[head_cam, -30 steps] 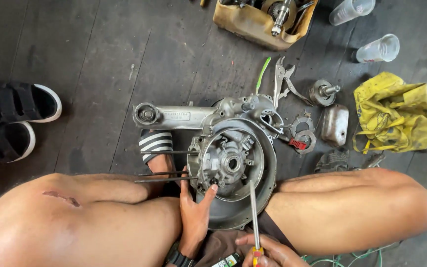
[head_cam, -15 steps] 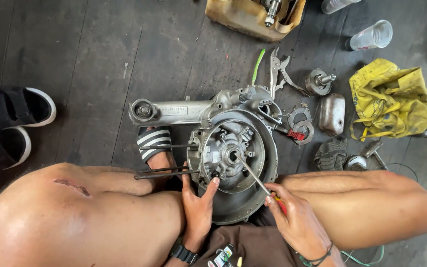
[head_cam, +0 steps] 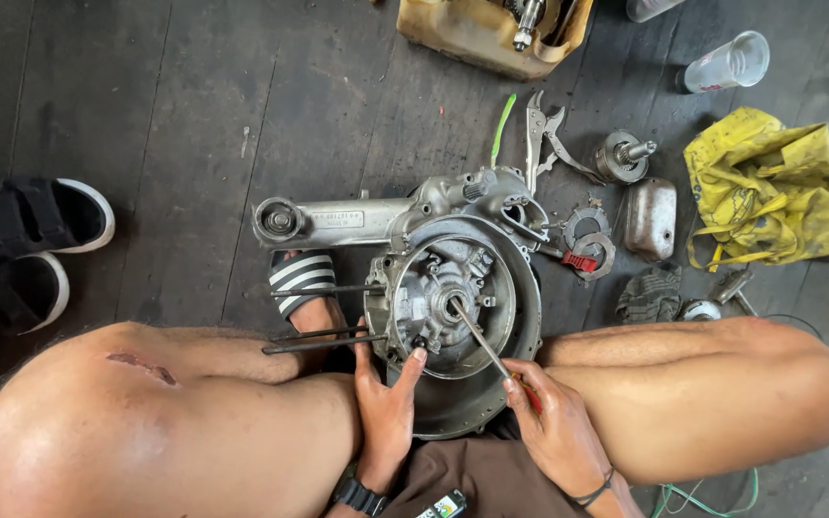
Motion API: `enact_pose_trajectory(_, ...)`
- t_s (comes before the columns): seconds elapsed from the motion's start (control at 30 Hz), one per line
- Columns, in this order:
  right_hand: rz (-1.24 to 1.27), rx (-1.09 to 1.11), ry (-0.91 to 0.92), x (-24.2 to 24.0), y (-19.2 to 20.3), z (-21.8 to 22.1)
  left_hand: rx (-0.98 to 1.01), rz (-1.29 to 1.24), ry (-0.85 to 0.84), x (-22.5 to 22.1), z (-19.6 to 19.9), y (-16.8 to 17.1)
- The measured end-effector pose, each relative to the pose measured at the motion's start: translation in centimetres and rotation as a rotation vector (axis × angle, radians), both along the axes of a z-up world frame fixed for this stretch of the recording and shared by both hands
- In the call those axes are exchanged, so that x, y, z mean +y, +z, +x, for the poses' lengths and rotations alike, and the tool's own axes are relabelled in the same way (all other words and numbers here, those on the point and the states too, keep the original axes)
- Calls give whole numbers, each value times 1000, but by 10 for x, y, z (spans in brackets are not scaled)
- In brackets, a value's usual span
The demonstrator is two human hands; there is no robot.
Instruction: Disassembling and cleaning a motorcycle engine casing using pliers and a screwdriver.
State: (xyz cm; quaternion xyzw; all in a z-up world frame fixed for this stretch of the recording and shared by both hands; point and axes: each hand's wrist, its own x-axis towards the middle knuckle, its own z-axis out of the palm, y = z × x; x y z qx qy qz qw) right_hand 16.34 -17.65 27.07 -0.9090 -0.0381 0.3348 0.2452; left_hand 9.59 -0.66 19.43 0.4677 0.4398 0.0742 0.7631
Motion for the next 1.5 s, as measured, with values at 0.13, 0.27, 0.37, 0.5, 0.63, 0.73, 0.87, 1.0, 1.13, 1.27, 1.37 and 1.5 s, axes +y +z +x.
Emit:
enact_pose_trajectory(0.13, -28, -66, -17, 0, -4, -6, 5, -2, -3, 0, 0, 2)
enact_pose_trajectory(0.27, 7, -173, 6, -2, -10, -10, -6, -43, 34, -1, 0, -1)
enact_pose_trajectory(0.37, -12, -192, 23, -3, -10, -11, -32, -99, 79, -2, 0, -2)
enact_pose_trajectory(0.5, -52, -120, 26, 1, -1, 2, -48, -133, 100, 0, 5, 1)
enact_pose_trajectory(0.63, -29, -114, 34, -1, 0, 11, -9, -75, 49, 4, 10, 6)
enact_pose_trajectory(0.73, -19, -126, 51, -2, 0, 17, -30, -83, 47, 5, 12, 8)
enact_pose_trajectory(0.87, 41, -139, 57, -5, -5, 21, 3, -62, 36, 5, 13, 8)
enact_pose_trajectory(1.0, 85, -169, 65, -11, -15, 19, 10, -92, 53, 3, 10, 1)
enact_pose_trajectory(1.13, 122, -243, 95, -13, -20, 16, -12, -147, 90, 4, 12, 6)
enact_pose_trajectory(1.27, 129, -253, 105, -11, -20, 20, 91, -76, 51, 5, 16, 9)
enact_pose_trajectory(1.37, 102, -186, 64, -7, -12, 23, 42, -120, 66, 4, 14, 7)
enact_pose_trajectory(1.5, 80, -142, 19, -5, -11, 25, 58, -103, 54, 5, 16, 8)
